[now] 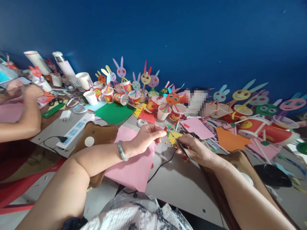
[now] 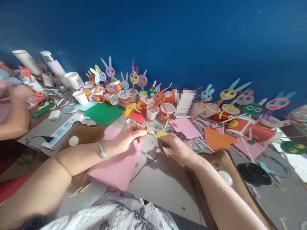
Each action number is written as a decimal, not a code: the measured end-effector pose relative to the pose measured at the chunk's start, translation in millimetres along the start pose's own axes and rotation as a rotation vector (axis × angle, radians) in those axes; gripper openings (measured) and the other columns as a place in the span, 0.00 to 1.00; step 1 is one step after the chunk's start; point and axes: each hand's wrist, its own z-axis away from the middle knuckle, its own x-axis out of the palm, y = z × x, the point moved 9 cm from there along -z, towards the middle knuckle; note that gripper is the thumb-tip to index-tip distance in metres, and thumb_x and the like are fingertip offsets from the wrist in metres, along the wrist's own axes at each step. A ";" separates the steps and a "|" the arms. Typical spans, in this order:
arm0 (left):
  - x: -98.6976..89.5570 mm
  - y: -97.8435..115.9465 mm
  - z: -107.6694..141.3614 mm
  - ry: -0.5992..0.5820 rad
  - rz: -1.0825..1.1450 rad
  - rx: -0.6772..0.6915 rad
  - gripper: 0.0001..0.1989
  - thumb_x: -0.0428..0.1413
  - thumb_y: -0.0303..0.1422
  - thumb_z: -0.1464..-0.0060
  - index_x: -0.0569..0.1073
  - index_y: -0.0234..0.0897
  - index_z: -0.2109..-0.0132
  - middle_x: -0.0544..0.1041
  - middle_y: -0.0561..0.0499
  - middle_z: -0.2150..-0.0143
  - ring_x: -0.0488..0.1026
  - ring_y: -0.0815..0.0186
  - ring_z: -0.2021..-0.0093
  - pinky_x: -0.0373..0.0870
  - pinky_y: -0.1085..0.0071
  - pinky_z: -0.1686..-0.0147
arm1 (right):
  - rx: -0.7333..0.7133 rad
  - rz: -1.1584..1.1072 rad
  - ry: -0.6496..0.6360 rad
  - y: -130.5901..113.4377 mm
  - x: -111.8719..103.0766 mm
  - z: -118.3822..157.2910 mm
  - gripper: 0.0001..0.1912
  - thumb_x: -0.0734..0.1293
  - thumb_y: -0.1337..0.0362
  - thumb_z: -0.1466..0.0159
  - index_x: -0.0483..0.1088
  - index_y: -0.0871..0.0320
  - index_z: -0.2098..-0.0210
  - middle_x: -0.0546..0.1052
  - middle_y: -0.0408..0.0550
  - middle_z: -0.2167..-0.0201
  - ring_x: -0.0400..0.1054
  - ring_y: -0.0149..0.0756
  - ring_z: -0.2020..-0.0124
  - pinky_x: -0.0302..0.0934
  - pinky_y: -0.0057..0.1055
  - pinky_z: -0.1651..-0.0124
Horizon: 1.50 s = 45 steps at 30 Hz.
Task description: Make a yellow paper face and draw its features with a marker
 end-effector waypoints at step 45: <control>-0.7 -7.9 1.9 0.011 -0.064 -0.070 0.18 0.69 0.44 0.52 0.73 0.35 0.70 0.71 0.56 0.78 0.66 0.73 0.76 0.62 0.71 0.71 | 0.137 -0.332 0.074 -2.4 38.4 -1.1 0.37 0.60 0.26 0.38 0.62 0.57 0.73 0.63 0.41 0.76 0.53 0.31 0.73 0.52 0.30 0.70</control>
